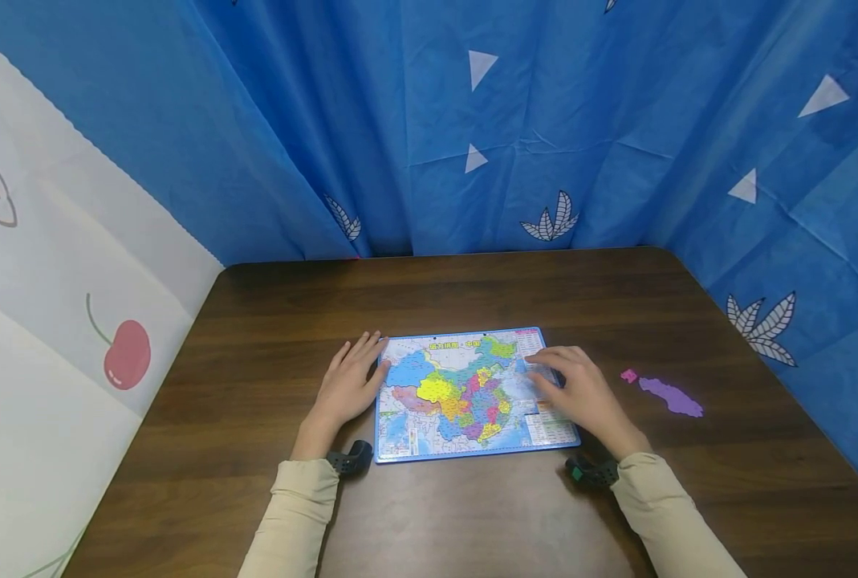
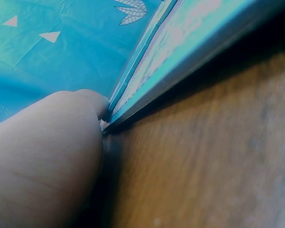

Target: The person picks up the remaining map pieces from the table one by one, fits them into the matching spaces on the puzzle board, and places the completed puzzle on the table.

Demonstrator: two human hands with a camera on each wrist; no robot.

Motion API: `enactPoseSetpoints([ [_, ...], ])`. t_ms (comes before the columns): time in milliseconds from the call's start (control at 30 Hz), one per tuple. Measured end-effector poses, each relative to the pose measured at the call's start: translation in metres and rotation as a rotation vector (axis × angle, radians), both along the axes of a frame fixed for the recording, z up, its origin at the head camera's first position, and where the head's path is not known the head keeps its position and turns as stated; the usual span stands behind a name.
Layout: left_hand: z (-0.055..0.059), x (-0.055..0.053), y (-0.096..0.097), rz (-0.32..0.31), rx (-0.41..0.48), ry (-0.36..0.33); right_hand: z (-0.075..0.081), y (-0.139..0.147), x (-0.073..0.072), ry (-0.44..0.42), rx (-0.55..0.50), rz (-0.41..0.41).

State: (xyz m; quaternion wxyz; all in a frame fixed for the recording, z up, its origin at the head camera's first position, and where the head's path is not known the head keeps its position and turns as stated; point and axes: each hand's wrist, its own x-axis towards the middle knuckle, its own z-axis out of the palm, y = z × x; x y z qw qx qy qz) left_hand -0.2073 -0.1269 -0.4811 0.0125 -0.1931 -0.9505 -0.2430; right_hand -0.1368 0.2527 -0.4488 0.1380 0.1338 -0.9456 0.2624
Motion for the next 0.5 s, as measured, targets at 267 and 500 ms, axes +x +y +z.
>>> enactPoseSetpoints([
  [267,0.0,0.0,-0.001,0.001,0.001,-0.003,0.001,0.016,0.004,0.003,0.016,-0.05],
  [500,0.0,0.0,-0.001,0.0,0.004,-0.004,0.001,0.031,0.008,-0.015,0.03,-0.1],
])
